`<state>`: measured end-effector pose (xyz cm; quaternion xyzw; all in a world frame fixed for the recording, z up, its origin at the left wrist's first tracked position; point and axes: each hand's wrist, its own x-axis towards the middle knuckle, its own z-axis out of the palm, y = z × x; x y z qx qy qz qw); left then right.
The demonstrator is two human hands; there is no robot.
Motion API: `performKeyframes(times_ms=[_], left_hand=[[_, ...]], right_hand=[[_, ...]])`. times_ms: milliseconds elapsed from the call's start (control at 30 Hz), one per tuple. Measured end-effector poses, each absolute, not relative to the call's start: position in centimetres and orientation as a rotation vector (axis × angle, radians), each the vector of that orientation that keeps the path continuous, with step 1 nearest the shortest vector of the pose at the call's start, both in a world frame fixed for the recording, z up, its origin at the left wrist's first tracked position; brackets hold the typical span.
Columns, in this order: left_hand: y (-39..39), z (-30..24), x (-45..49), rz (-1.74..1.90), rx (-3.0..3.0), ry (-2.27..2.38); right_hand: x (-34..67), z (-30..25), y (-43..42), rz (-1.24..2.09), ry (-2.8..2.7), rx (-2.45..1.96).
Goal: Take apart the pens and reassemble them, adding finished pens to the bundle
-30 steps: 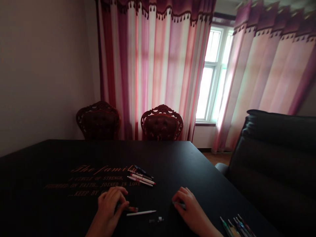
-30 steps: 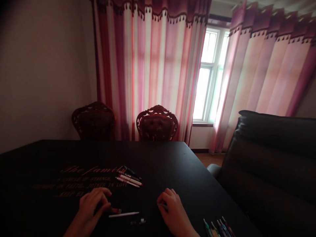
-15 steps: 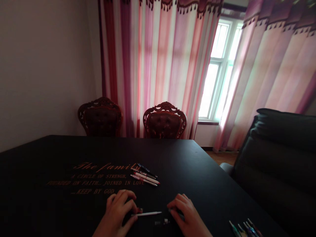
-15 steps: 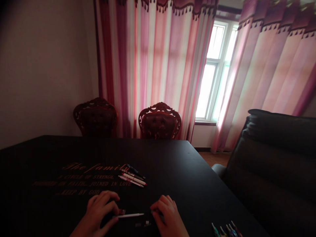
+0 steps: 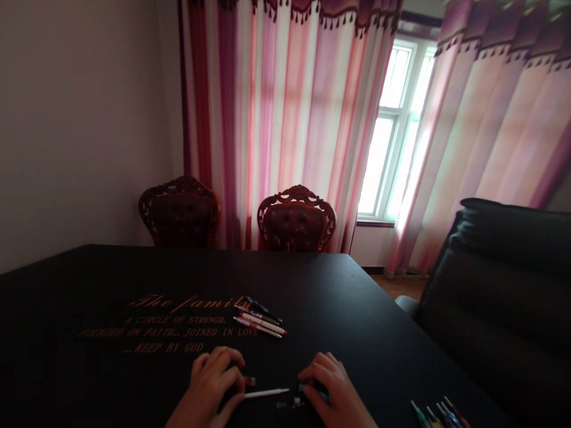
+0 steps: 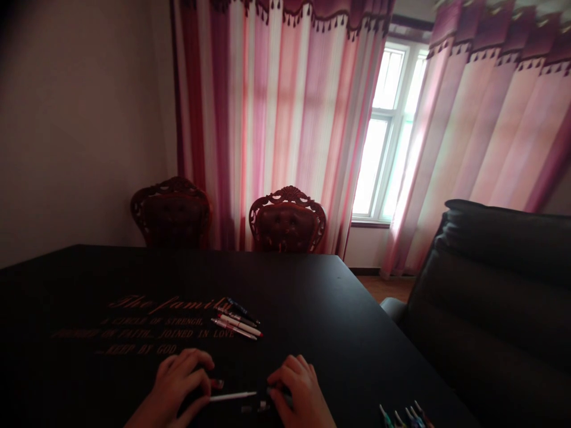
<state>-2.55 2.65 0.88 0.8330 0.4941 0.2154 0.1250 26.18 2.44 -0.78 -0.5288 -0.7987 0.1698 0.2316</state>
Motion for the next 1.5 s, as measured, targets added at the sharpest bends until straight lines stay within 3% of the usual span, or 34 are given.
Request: performKeyframes(times_ms=[267, 467, 1500], left_hand=[[2.1, 1.6, -2.5, 0.589, 2.452, 1.367], [3.3, -0.6, -3.3, 0.810, 2.423, 1.549], [3.7, -1.3, -3.7, 0.808, 2.181, 1.683]], right_hand=[[26.1, -0.3, 2.5, 0.487, -2.235, -1.508], [26.1, -0.6, 2.9, 0.444, -2.259, -1.490], [26.9, 1.1, 2.3, 0.401, -2.264, -1.453]])
